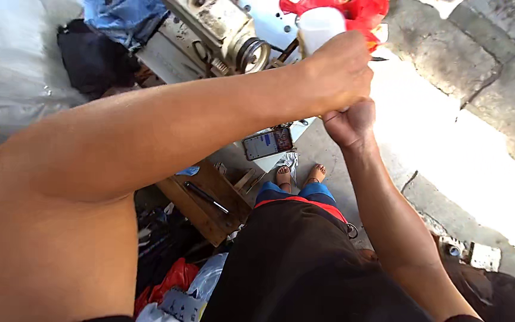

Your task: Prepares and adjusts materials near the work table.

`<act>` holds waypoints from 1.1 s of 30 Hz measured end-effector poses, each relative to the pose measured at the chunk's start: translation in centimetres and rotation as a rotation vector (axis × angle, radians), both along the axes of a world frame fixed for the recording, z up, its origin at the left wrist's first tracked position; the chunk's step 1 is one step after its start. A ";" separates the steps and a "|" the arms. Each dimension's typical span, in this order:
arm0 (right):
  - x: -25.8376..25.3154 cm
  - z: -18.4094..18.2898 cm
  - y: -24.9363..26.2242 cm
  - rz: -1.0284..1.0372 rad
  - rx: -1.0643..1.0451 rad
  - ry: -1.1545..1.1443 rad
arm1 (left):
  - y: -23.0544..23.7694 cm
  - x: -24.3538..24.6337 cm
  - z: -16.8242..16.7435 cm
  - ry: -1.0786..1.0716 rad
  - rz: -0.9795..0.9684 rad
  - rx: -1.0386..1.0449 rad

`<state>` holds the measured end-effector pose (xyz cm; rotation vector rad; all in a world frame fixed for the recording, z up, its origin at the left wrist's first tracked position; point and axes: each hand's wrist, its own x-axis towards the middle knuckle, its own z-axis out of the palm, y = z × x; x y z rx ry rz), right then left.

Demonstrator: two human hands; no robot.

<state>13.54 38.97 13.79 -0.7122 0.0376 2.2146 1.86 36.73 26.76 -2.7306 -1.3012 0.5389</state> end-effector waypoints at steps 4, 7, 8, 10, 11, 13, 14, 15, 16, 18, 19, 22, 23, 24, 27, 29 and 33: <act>1.5 1.4 0.6 0.002 -0.050 -0.085 | 0.2 -1.7 -1.7 -0.187 0.081 -0.087; 2.6 2.3 1.2 0.028 0.072 -0.085 | -0.7 -2.7 -4.4 -0.366 0.205 -0.120; 2.7 2.6 1.2 0.024 0.104 -0.081 | -1.2 -2.7 -5.5 -0.473 0.257 -0.102; 2.9 3.5 1.0 0.008 0.144 -0.098 | -2.1 -2.2 -7.6 -0.741 0.421 -0.051; 3.1 3.8 0.8 0.021 0.181 -0.080 | -2.5 -1.8 -8.3 -0.890 0.514 -0.014; 3.5 4.2 0.1 0.071 0.284 -0.050 | -3.1 -1.1 -9.2 -1.149 0.659 0.022; 3.9 4.2 -0.3 0.111 0.333 -0.029 | -3.2 -0.9 -9.6 -1.241 0.660 0.060; 4.1 4.2 -0.5 0.117 0.327 -0.017 | -3.3 -0.9 -10.0 -1.316 0.627 0.097; 4.4 4.1 -0.6 0.105 0.294 -0.022 | -3.1 -0.9 -10.2 -1.380 0.601 0.136; 5.4 3.6 -0.5 0.068 0.214 -0.067 | -1.6 -1.7 -9.7 -1.428 0.610 0.244; 6.1 3.1 -0.7 0.049 0.182 -0.092 | -0.4 -2.5 -9.1 -1.441 0.642 0.317; 8.8 1.8 -1.9 -0.024 0.074 -0.174 | 4.4 -5.2 -8.3 -1.585 0.740 0.677; 9.8 1.2 -2.5 -0.047 0.048 -0.203 | 6.4 -5.4 -8.7 -1.663 0.781 0.834; 10.7 0.6 -3.1 -0.064 0.032 -0.228 | 8.4 -5.3 -9.3 -1.718 0.859 0.968; 12.6 -1.0 -5.1 -0.077 0.005 -0.301 | 12.0 -3.9 -12.6 -1.764 1.212 1.020; 13.5 -1.9 -6.2 -0.098 -0.015 -0.344 | 12.1 -3.0 -15.9 -1.661 1.353 0.781; 14.3 -2.9 -6.9 -0.127 -0.052 -0.341 | 11.7 -2.2 -17.9 -1.450 1.472 0.635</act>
